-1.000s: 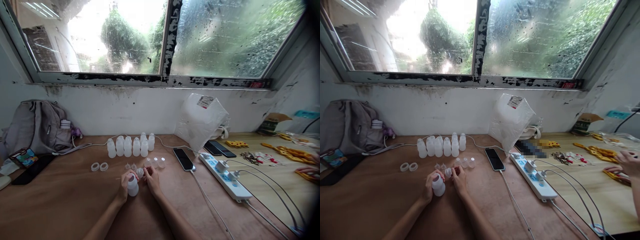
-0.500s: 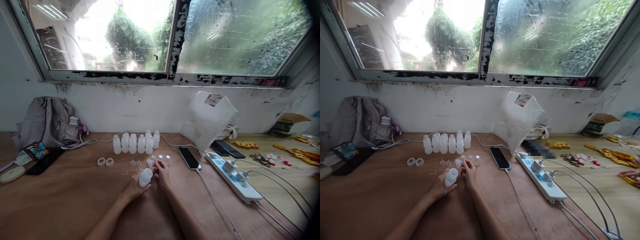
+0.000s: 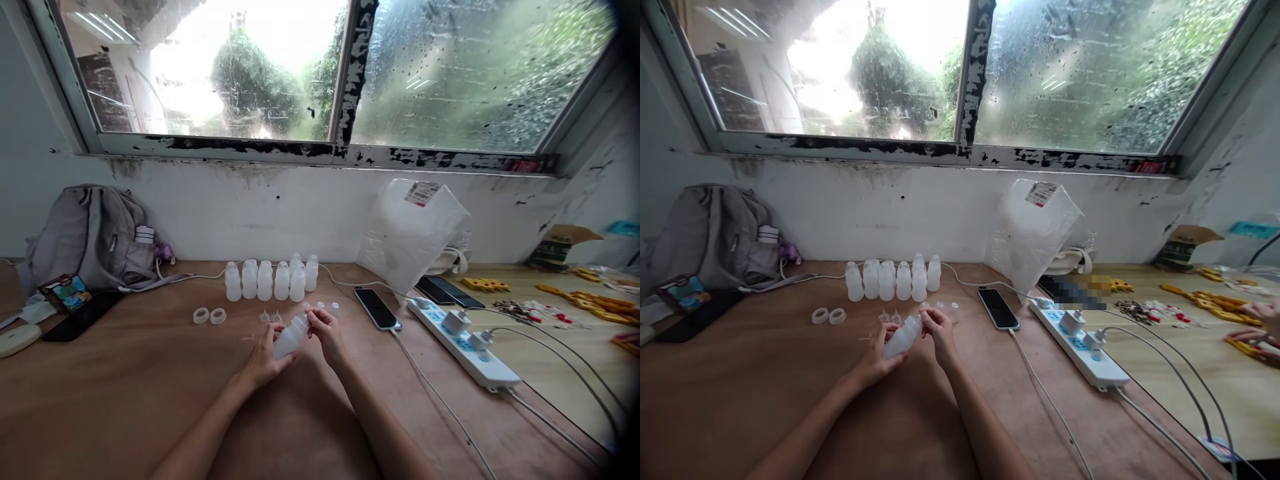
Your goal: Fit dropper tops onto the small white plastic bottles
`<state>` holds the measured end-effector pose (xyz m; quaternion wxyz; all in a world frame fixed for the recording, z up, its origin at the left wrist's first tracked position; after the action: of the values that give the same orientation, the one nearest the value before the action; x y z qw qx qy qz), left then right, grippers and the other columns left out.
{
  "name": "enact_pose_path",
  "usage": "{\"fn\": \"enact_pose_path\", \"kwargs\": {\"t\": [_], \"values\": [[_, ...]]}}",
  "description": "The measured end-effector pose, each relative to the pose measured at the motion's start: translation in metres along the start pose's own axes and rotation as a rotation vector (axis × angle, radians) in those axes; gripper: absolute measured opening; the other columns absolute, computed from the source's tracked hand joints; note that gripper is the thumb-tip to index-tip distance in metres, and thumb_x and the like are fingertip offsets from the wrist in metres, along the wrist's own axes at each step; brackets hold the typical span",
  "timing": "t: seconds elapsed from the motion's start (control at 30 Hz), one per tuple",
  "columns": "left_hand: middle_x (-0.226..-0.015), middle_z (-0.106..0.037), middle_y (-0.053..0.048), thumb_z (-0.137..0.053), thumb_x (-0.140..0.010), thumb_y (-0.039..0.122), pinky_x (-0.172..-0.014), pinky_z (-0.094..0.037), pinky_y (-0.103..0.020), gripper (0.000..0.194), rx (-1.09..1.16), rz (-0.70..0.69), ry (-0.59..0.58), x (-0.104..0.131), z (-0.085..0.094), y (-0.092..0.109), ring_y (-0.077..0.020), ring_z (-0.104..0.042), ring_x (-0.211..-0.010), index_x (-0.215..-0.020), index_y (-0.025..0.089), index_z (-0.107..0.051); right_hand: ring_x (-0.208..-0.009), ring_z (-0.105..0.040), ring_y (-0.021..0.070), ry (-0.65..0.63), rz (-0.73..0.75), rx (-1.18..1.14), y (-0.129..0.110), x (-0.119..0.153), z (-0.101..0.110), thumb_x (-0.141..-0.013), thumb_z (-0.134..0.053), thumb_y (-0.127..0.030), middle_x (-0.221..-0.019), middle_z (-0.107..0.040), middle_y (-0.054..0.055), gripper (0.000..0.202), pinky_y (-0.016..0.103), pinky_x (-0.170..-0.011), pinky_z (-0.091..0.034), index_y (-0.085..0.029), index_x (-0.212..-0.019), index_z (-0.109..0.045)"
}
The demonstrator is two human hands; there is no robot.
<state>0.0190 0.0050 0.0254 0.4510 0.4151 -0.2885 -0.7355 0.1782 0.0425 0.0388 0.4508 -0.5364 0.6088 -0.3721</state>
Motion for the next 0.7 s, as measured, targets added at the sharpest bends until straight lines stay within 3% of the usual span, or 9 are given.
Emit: {"fn": "enact_pose_path", "kwargs": {"t": [0.3, 0.5, 0.7], "values": [[-0.102, -0.056, -0.007, -0.061, -0.066, 0.029, -0.079, -0.044, -0.034, 0.045, 0.014, -0.025, 0.014, 0.0005, 0.0064, 0.005, -0.0201, -0.055, -0.091, -0.106, 0.02, -0.042, -0.043, -0.041, 0.0066, -0.033, 0.02, 0.072, 0.0036, 0.0021, -0.001, -0.064, -0.063, -0.041, -0.053, -0.047, -0.004, 0.027, 0.019, -0.039, -0.036, -0.016, -0.067, -0.052], [-0.1, -0.057, -0.005, -0.062, -0.063, 0.029, -0.077, -0.045, -0.032, 0.045, -0.043, -0.054, -0.01, 0.0019, 0.0057, 0.0063, -0.0189, -0.057, -0.086, -0.104, 0.022, -0.044, -0.031, -0.031, 0.0037, -0.048, 0.013, 0.144, 0.0038, 0.0021, -0.0024, -0.066, -0.059, -0.041, -0.043, -0.039, -0.009, 0.03, 0.017, -0.03, -0.022, -0.019, -0.059, -0.04], [-0.104, -0.056, -0.005, -0.063, -0.064, 0.03, -0.078, -0.044, -0.032, 0.045, -0.108, -0.1, -0.036, 0.0029, 0.0056, 0.0082, -0.0195, -0.055, -0.089, -0.104, 0.023, -0.046, -0.031, -0.023, 0.0025, -0.018, 0.028, 0.248, 0.0033, 0.0008, 0.0012, -0.068, -0.058, -0.044, -0.035, -0.028, -0.009, 0.045, 0.018, -0.032, -0.014, -0.019, -0.045, -0.027]]}}
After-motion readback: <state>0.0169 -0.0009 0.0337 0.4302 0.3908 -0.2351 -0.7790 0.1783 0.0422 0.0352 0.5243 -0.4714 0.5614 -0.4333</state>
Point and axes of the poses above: each hand's wrist, its own x-axis away from the middle knuckle, its own z-axis out of the back of the hand, y = z × x, the point moved 2 cm from there along -x, towards the middle knuckle
